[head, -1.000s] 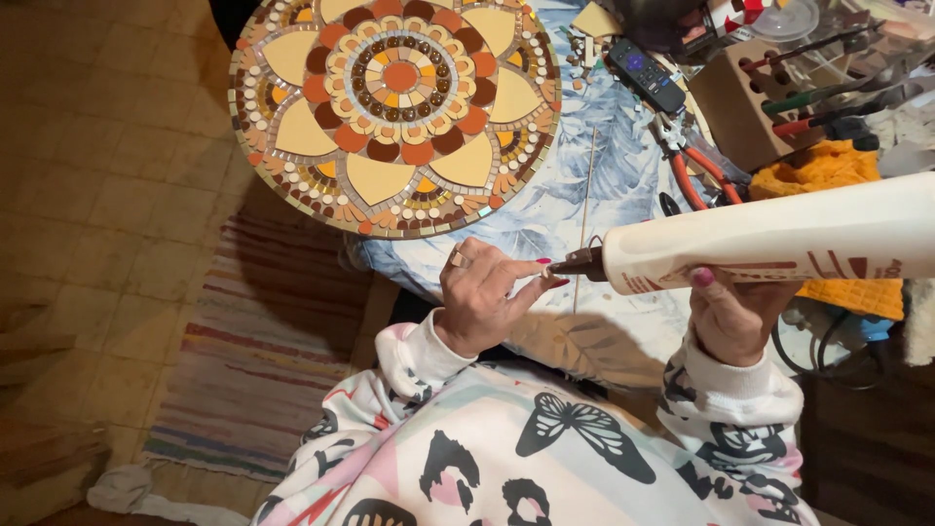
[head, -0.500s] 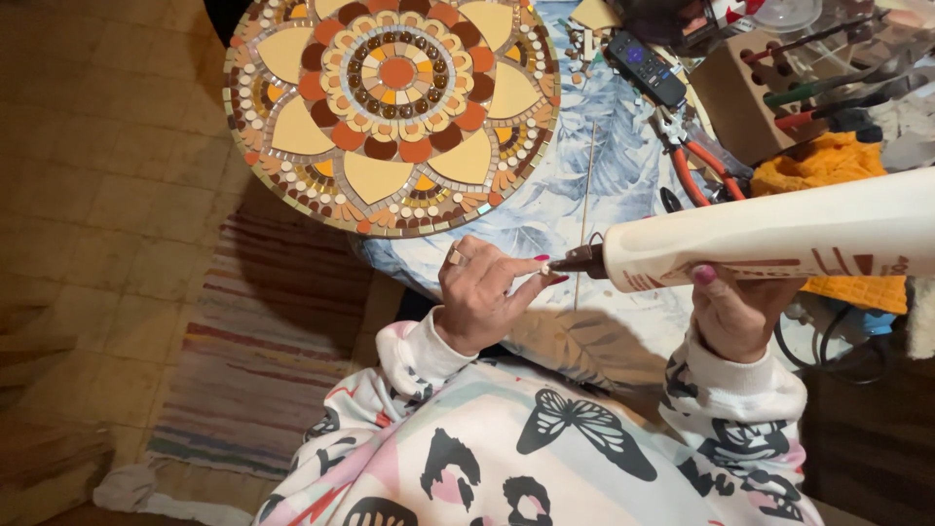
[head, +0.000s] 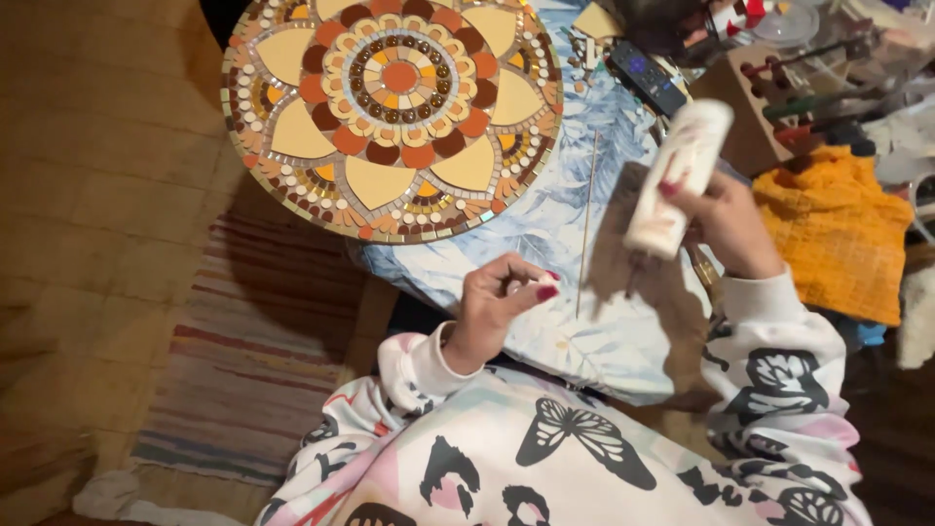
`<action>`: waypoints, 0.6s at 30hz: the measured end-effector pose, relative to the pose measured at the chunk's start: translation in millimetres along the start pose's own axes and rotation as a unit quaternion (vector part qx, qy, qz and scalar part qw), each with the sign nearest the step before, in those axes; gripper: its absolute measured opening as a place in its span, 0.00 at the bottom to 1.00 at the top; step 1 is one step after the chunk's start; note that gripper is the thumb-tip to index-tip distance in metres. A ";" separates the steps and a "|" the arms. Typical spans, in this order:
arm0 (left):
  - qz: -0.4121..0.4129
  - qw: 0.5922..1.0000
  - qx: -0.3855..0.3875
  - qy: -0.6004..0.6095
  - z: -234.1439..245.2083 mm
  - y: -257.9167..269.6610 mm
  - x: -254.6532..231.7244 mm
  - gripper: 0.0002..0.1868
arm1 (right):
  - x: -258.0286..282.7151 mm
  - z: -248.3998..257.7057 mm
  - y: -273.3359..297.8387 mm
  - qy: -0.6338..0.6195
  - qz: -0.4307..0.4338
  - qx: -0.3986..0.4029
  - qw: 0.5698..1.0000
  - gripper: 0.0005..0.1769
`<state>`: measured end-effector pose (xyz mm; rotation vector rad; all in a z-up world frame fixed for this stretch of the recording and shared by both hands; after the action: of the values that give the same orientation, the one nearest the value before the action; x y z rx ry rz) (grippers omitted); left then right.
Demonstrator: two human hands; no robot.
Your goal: Apply glue to individual mosaic pieces and place them onto a decorative mandala board.
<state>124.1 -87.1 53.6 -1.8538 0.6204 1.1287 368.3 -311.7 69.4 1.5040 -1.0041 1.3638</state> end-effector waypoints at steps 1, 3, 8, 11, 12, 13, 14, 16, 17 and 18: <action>0.160 0.971 0.016 0.178 -7.3 8.0 39.5 0.10 | -18.0 6.8 -11.3 0.166 -0.043 -0.019 0.985 0.26; 0.285 0.893 0.030 0.347 -16.6 9.8 47.2 0.12 | -10.0 1.3 -15.1 0.362 0.073 -0.021 0.929 0.27; 0.470 0.673 0.044 0.569 -38.8 14.0 27.9 0.17 | 66.4 -88.1 50.3 0.628 0.311 -0.098 0.707 0.36; 0.475 0.659 0.024 0.583 -37.3 10.7 30.4 0.17 | 110.1 -157.3 131.4 0.454 0.548 -0.086 0.697 0.24; 0.495 0.659 -0.006 0.566 -34.8 10.0 32.0 0.16 | 104.0 -172.9 142.2 0.406 0.567 -0.025 0.716 0.22; 0.513 0.659 -0.040 0.549 -31.1 9.7 33.4 0.15 | 98.1 -188.8 153.3 0.354 0.583 0.039 0.730 0.22; 0.511 0.658 -0.045 0.552 -28.1 7.4 34.0 0.15 | 93.1 -198.0 149.1 0.354 0.582 0.046 0.730 0.22; 0.546 0.665 -0.085 0.503 -18.6 14.6 43.2 0.15 | 79.9 -215.8 141.7 0.352 0.563 0.071 0.744 0.21; 0.545 0.663 -0.089 0.506 -15.9 16.5 52.6 0.15 | 77.7 -220.0 139.6 0.353 0.563 0.077 0.744 0.21; 0.525 0.670 -0.065 0.521 -16.0 14.9 57.3 0.15 | 76.0 -222.9 136.2 0.350 0.556 0.078 0.750 0.21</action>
<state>147.0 -107.5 0.5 -2.1584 2.5704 0.5384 175.6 -145.2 165.2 0.2067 -1.3072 2.6082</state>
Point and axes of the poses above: each hand's wrist, its own y-axis away from the middle knuckle, its own z-axis out of the back of the hand, x = y × z, the point moved 9 cm from there along -y, towards the middle knuckle, and after that the axes turned 9 degrees about -x, right-handed, at the moved point
